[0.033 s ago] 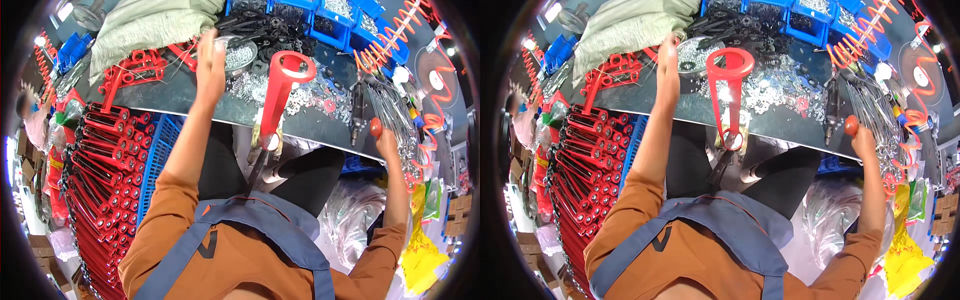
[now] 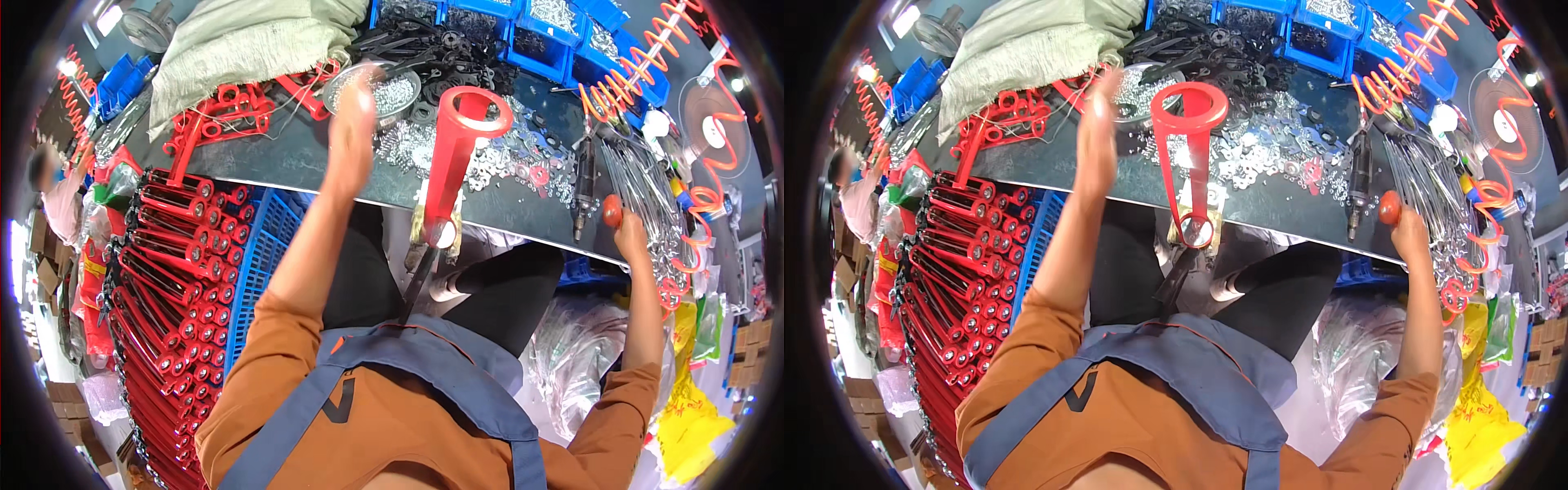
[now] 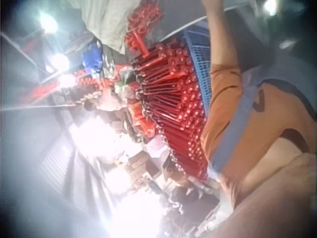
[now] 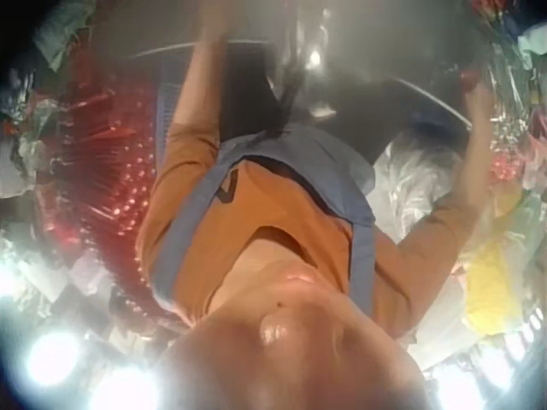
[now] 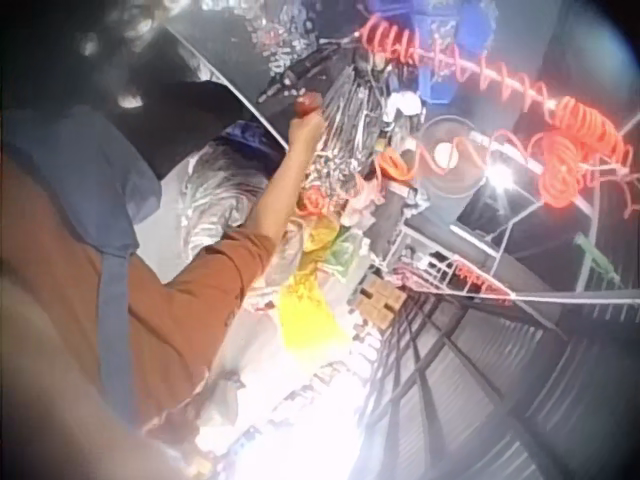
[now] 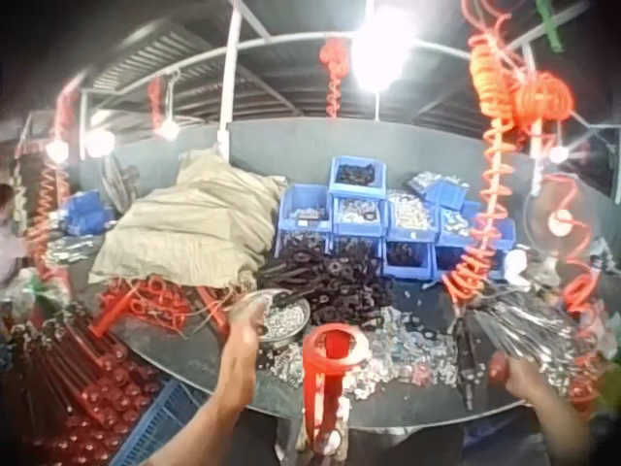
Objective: Assembling the frames and mechanical components of manual caulking guns at a manufacturing workstation.
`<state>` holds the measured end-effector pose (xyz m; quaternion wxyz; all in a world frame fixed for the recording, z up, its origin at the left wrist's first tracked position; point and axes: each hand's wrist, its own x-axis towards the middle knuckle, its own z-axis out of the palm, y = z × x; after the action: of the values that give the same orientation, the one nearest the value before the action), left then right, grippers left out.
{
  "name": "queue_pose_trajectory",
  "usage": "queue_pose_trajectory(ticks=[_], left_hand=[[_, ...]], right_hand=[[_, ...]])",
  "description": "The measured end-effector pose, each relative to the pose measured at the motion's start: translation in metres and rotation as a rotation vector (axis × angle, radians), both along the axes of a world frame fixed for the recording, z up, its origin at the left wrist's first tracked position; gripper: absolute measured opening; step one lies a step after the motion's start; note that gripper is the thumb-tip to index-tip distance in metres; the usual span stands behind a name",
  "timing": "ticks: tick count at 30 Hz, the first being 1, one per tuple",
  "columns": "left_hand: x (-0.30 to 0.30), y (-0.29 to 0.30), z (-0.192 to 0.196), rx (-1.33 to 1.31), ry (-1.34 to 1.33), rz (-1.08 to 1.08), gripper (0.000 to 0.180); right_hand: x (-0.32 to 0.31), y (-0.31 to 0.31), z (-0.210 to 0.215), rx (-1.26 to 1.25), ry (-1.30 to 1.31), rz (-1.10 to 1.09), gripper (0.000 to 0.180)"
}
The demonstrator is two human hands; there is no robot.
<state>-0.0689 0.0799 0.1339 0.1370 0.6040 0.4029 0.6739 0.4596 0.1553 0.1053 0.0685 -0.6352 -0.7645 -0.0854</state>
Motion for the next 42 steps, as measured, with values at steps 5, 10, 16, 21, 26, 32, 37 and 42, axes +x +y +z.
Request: queue_pose_trajectory(ticks=[5, 10, 16, 21, 26, 32, 37, 42], left_hand=[[0.067, -0.048, -0.056, -0.216, -0.052, -0.645, 0.08], [0.084, -0.074, -0.037, -0.335, -0.616, -0.535, 0.065], [-0.031, -0.107, 0.057, 0.076, -0.908, -0.633, 0.082], [-0.021, -0.112, 0.044, 0.185, -0.912, -0.686, 0.063], [0.029, -0.109, 0.039, 0.068, -0.852, -0.804, 0.077], [0.067, -0.102, -0.027, -0.288, -0.679, -0.57, 0.094], [0.083, -0.069, -0.085, -0.055, 0.019, -0.292, 0.07], [0.086, -0.042, -0.074, -0.088, -0.137, -0.317, 0.057]], right_hand=[[-0.057, -0.028, -0.01, 0.311, 0.151, 0.311, 0.047], [-0.211, -0.126, -0.06, -0.216, 0.766, 0.619, 0.025], [-0.255, -0.197, -0.109, -0.432, 1.239, 0.668, 0.03], [-0.275, -0.201, -0.066, -0.771, 1.598, 0.282, 0.05], [-0.308, -0.198, 0.0, -1.042, 1.851, 0.314, 0.048], [-0.294, -0.084, -0.02, -0.041, 0.922, 0.387, 0.032], [-0.303, -0.041, -0.071, 0.045, 0.655, 0.533, 0.038], [-0.301, -0.056, -0.042, 0.005, 0.956, 0.397, 0.028]])
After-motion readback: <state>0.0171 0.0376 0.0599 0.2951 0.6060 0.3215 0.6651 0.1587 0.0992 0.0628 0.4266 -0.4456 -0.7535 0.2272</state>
